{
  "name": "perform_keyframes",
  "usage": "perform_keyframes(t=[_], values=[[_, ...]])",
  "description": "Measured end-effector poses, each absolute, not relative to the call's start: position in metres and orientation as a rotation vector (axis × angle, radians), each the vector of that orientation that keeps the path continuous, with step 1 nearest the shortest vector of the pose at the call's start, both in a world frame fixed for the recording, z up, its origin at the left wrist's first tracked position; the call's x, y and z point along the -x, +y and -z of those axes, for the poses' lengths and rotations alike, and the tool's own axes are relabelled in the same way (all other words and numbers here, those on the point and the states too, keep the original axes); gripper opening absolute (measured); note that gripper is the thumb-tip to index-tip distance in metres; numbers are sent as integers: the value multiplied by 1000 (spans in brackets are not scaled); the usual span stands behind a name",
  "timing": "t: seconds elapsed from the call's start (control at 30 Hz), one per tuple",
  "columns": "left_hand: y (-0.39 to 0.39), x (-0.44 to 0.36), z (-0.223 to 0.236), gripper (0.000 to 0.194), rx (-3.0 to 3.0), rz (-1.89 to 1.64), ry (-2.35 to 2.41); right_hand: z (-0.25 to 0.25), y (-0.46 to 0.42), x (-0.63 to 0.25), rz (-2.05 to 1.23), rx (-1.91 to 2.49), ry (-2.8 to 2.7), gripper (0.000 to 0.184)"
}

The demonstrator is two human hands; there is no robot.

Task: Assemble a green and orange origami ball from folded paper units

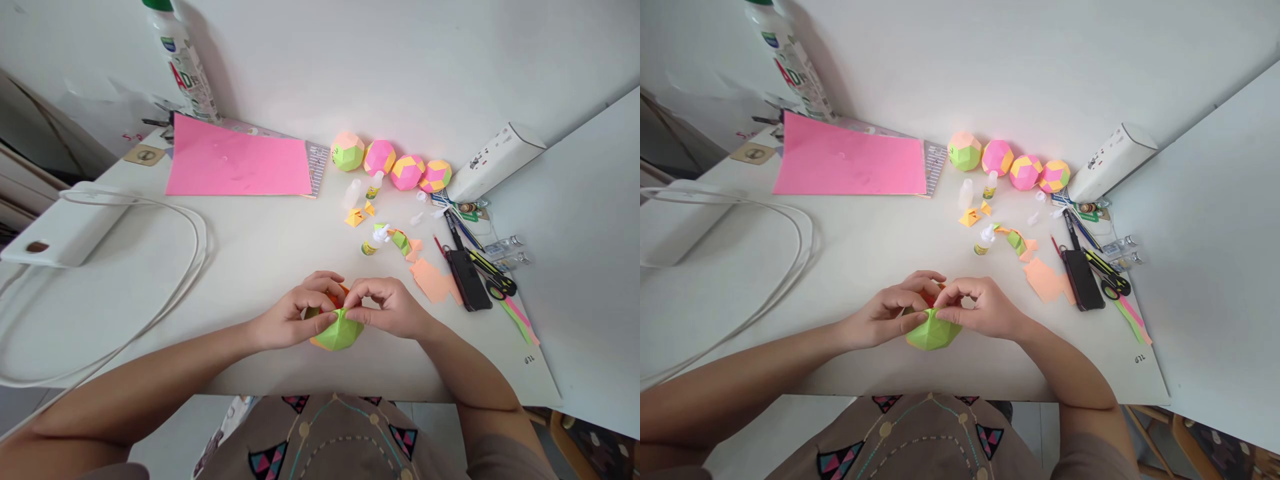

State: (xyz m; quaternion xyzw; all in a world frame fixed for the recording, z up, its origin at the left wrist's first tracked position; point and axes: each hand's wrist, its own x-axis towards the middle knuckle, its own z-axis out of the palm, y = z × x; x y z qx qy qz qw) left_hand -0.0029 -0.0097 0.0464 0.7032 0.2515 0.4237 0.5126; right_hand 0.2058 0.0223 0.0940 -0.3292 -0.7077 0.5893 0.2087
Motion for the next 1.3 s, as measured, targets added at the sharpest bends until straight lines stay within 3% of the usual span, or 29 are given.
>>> perform_keyframes(t=[0.87,1.1,1.3], values=[[-12,3,-44,29,-1682,-982,643,-83,16,-203,-1687,845,-1841,5],[-14,2,-47,22,-1754,-972,716,-85,12,-200,-1580,850,-1905,0],[-17,3,-49,16,-1746,-963,691,-87,6,-197,-1392,798,-2024,10]])
